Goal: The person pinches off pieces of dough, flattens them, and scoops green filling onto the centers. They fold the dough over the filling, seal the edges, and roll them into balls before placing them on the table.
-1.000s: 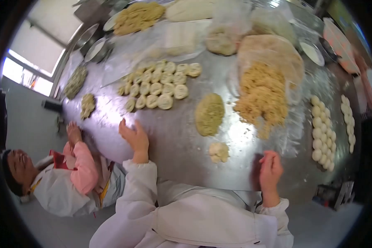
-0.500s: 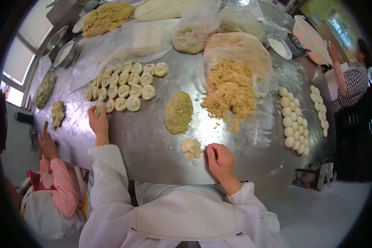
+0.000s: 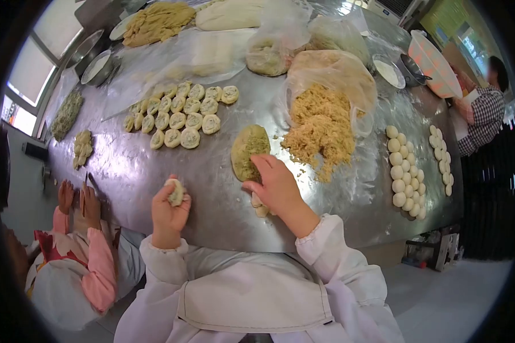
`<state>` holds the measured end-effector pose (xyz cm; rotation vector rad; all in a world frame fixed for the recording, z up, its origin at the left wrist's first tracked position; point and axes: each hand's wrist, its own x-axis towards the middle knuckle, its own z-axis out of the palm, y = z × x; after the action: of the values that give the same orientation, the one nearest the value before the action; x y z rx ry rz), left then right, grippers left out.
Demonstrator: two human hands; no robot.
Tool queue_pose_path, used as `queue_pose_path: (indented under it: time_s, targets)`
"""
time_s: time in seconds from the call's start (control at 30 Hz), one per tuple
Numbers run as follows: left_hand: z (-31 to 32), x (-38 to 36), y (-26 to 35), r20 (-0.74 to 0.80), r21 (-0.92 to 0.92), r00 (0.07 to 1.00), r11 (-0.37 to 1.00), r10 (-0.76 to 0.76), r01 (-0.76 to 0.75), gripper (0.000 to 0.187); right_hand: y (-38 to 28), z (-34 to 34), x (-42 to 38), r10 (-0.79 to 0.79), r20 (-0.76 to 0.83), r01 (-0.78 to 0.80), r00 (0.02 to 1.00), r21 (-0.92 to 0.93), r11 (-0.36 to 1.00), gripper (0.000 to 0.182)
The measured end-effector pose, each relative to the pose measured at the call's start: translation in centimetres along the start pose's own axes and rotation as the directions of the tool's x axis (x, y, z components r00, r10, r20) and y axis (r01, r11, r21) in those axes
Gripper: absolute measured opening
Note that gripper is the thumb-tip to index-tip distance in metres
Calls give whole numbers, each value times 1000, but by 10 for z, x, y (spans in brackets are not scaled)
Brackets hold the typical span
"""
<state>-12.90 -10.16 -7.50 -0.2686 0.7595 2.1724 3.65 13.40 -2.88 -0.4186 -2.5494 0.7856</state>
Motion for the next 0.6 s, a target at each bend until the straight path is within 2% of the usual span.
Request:
queue_pose_path:
  time_s: [0.1,0.2,0.37,0.5,0.6]
  targets:
    - [28,-17,-20,101,-96,986,985,-133,143,26,-2,26,-10,81,-17,-83,997,-150,985,43]
    - [58,-24,-34,144,-111,960,960,-240,256,29,-1,30,-12,136,-5,-135,991,-167,977,30]
    - [76,-24,-62,193,9,915,933,-354,359,29,2,16,-9,158,112,-154,981,-46,987,14]
    - [83,-28,-75,122,97,939,946,-321,310,29,9,3,-6,177,305,-196,936,32,980,12]
    - [82,-27,-82,111,93,957,961,-268,259,29,2,-13,-10,453,371,-568,811,311,762,17]
